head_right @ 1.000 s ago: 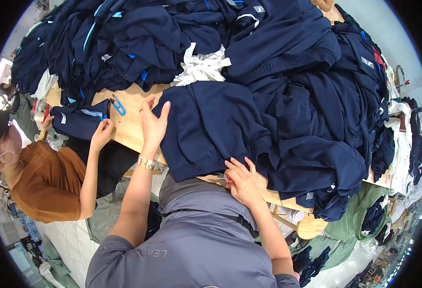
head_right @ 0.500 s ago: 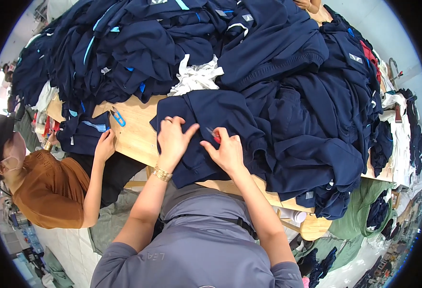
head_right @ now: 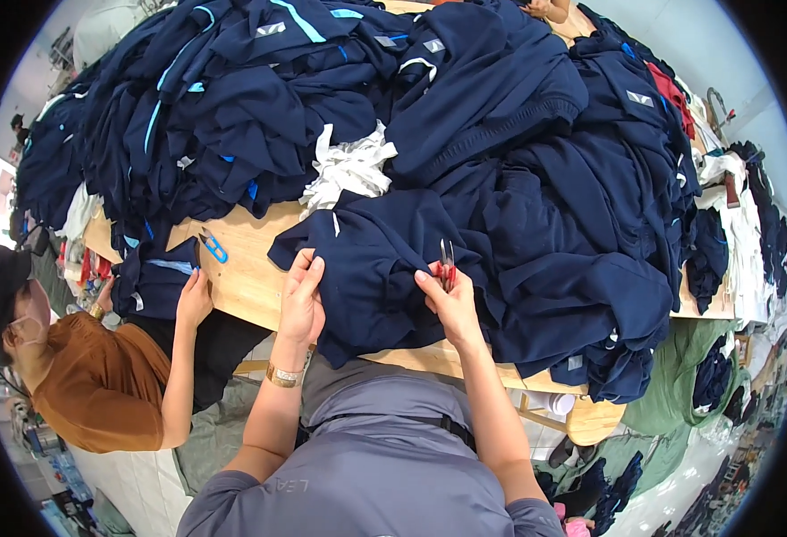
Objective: Trimming loose threads from navy blue garments using small hand scissors.
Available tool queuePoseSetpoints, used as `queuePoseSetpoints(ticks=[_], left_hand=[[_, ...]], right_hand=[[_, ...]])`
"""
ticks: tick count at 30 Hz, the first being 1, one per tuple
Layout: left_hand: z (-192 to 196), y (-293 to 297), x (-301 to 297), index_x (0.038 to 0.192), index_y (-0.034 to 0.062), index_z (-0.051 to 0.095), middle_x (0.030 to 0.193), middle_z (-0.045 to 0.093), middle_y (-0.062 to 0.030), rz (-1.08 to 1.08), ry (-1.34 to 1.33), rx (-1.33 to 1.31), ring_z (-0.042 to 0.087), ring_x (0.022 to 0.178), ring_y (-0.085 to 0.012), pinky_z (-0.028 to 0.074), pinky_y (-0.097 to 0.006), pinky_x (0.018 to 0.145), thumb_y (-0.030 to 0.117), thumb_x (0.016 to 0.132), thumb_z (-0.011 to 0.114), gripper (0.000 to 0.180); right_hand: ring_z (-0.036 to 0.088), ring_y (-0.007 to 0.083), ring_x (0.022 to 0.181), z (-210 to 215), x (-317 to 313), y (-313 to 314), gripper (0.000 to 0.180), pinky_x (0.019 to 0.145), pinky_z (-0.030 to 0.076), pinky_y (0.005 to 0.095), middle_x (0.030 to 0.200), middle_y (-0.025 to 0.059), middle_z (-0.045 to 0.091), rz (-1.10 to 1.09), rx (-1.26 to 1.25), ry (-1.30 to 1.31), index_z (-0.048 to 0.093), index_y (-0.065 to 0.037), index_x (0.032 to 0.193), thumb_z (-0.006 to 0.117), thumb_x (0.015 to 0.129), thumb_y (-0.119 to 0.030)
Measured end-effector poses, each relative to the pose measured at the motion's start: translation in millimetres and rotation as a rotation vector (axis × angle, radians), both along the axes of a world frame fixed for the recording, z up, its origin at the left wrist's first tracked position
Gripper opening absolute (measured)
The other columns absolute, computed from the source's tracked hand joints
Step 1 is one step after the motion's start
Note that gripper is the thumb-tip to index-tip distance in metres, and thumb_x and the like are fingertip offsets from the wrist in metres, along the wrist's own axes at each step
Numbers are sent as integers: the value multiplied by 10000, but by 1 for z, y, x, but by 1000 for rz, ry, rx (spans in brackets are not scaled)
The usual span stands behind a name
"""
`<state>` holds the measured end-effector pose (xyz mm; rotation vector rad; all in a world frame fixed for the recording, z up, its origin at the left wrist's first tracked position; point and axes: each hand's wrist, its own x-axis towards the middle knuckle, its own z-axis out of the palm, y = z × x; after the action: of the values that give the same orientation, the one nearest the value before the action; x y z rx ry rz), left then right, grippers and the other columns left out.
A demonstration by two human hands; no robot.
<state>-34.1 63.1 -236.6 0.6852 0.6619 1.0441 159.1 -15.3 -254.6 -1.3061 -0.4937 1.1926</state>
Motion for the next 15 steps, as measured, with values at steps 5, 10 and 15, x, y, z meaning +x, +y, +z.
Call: queuePoseSetpoints(ticks=[5,10,15], left_hand=[[-22,-12,-11,890,81,487,789,458,57,-105,159,30,433,736,-36,360,-172,689,-23,820,545,138],[-29,-29,-12,870,72,498,849,490,-20,-127,732,183,490,773,-122,401,-251,717,-10,753,598,175],[4,-29,16,1001,52,562,1032,560,-114,140,1043,878,472,1078,-325,397,-402,916,63,767,643,248]], right_hand=[[372,13,469,-12,8,-10,154,435,269,178,591,-79,454,-59,-38,-86,544,-85,771,693,792,-118],[376,26,462,-19,10,-19,127,436,280,183,593,-58,478,-103,-76,-36,555,-73,771,678,793,-99],[406,54,489,-10,6,-19,104,460,324,208,659,-35,487,-13,41,149,531,-72,818,633,800,-65]])
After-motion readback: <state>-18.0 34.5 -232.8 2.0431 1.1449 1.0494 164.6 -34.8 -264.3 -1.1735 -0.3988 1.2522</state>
